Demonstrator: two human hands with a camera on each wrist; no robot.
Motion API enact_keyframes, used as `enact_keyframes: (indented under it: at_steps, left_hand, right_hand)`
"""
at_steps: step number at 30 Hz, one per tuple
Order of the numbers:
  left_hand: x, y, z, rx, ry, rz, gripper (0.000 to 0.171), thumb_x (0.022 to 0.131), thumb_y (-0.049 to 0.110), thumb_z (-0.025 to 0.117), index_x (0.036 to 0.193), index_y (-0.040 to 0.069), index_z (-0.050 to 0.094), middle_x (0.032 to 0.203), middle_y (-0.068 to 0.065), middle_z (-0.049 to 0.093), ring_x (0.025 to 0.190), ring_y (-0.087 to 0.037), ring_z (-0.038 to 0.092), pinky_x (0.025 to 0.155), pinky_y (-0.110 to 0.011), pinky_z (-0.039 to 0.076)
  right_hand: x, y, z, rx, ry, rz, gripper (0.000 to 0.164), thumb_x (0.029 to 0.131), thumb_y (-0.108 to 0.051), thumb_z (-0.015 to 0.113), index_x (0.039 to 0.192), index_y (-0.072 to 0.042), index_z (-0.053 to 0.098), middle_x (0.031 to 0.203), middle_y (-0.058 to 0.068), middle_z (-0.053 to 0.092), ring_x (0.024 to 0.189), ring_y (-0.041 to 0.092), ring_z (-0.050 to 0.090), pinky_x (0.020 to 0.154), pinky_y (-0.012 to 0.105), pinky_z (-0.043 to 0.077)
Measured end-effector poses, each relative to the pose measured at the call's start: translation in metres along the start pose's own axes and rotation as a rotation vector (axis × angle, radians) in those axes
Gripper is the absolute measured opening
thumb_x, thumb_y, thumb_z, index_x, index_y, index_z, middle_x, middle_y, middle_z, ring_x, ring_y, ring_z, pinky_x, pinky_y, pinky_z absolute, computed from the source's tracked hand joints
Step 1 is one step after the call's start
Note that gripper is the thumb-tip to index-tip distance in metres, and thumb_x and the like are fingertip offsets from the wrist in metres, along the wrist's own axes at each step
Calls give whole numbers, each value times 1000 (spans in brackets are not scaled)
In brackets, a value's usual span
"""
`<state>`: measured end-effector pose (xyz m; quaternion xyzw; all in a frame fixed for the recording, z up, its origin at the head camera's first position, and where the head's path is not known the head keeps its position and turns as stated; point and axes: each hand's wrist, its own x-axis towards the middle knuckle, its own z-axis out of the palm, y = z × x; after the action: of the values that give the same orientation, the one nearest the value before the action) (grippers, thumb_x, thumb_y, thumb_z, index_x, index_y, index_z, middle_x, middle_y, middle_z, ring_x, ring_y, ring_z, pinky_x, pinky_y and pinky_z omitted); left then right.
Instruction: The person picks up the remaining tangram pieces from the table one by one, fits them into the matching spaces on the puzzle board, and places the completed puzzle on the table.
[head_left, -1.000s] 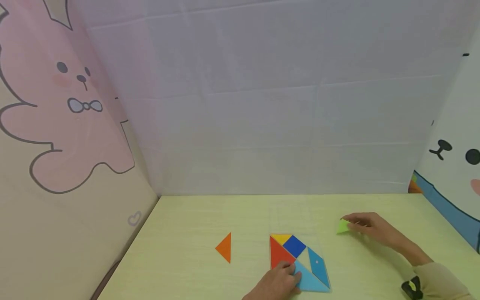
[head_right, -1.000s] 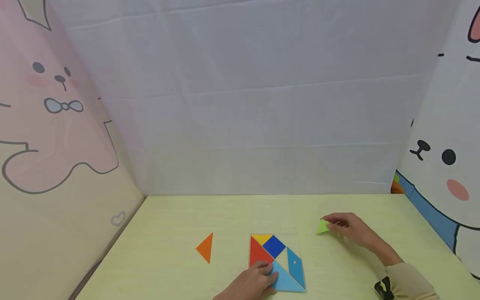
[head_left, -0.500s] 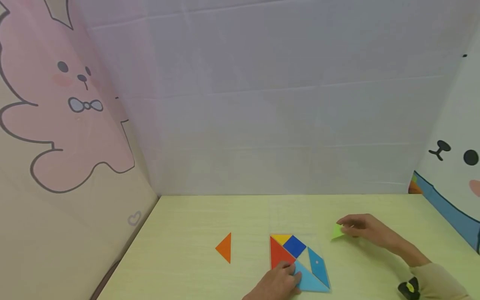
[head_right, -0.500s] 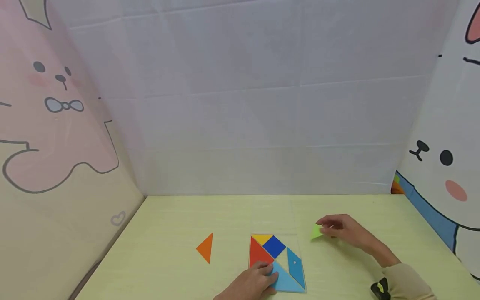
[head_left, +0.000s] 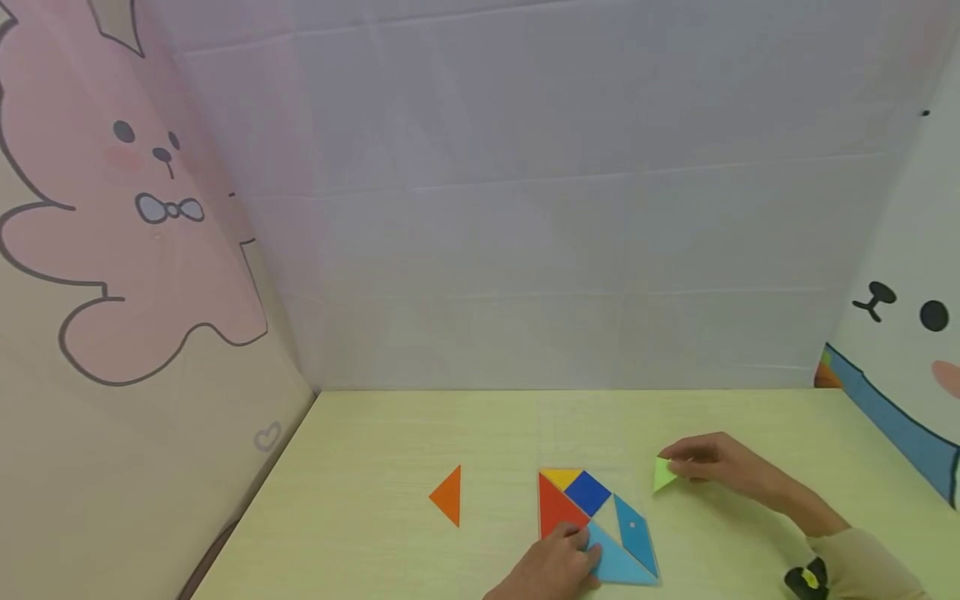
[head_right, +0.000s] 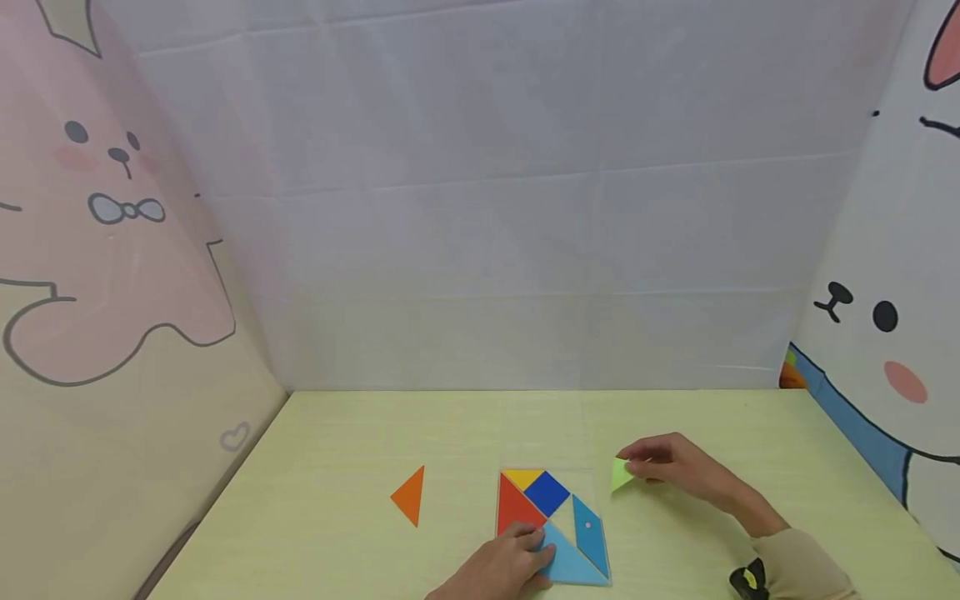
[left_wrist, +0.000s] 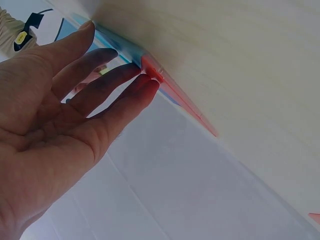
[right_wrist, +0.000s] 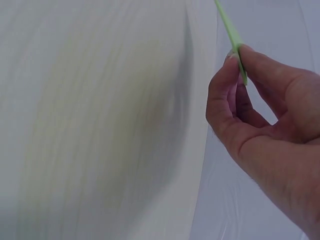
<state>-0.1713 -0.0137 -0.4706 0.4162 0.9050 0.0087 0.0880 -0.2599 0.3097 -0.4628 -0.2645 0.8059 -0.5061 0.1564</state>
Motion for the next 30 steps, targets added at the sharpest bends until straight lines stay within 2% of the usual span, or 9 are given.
enact_keyframes:
  at_steps: [3, 12, 18, 21, 25, 30]
  left_hand:
    - [-2, 2, 1, -10, -8, -3, 34, 101, 40, 64, 128, 22, 71, 104, 11, 66, 94, -1, 52, 81, -10, 46]
    - [-9, 6, 6, -12, -11, 1, 36, 99, 41, 65, 130, 23, 70, 107, 11, 67, 95, 0, 52, 81, -10, 46]
    - [-17, 5, 9, -22, 9, 15, 34, 99, 41, 66, 127, 22, 72, 103, 11, 66, 92, -1, 51, 79, -10, 45]
    - [-21, 2, 9, -39, 29, 22, 33, 100, 39, 66, 127, 20, 72, 104, 10, 66, 92, -2, 51, 80, -11, 46]
    - [-24, -1, 8, -55, 38, 31, 34, 100, 37, 67, 129, 19, 72, 109, 8, 68, 95, -3, 52, 82, -12, 48]
    - [-27, -1, 7, -71, 12, 10, 36, 99, 37, 68, 131, 20, 71, 120, 7, 68, 103, -4, 55, 86, -15, 51]
  right_hand:
    - [-1, -1, 5, 6, -10, -19, 30, 106, -9, 57, 128, 10, 64, 123, 27, 66, 99, 9, 69, 78, 30, 58]
    - [-5, -4, 22, -30, 10, -83, 20, 103, -5, 61, 117, 5, 70, 105, 13, 73, 87, 6, 67, 70, 28, 57]
    - [-1, -13, 35, -29, 0, -85, 19, 104, -7, 61, 117, 2, 71, 104, 12, 73, 84, 9, 66, 69, 30, 57]
    - [3, -18, 41, -36, -7, -113, 19, 104, -6, 60, 116, 2, 72, 101, 12, 73, 81, 12, 66, 68, 32, 57]
    - [8, -26, 50, -43, -30, -152, 18, 103, -4, 60, 115, 3, 72, 101, 14, 73, 81, 13, 65, 68, 32, 58]
    - [13, -34, 61, -57, -54, -174, 19, 103, -4, 60, 115, 4, 72, 102, 17, 73, 80, 16, 65, 70, 33, 58]
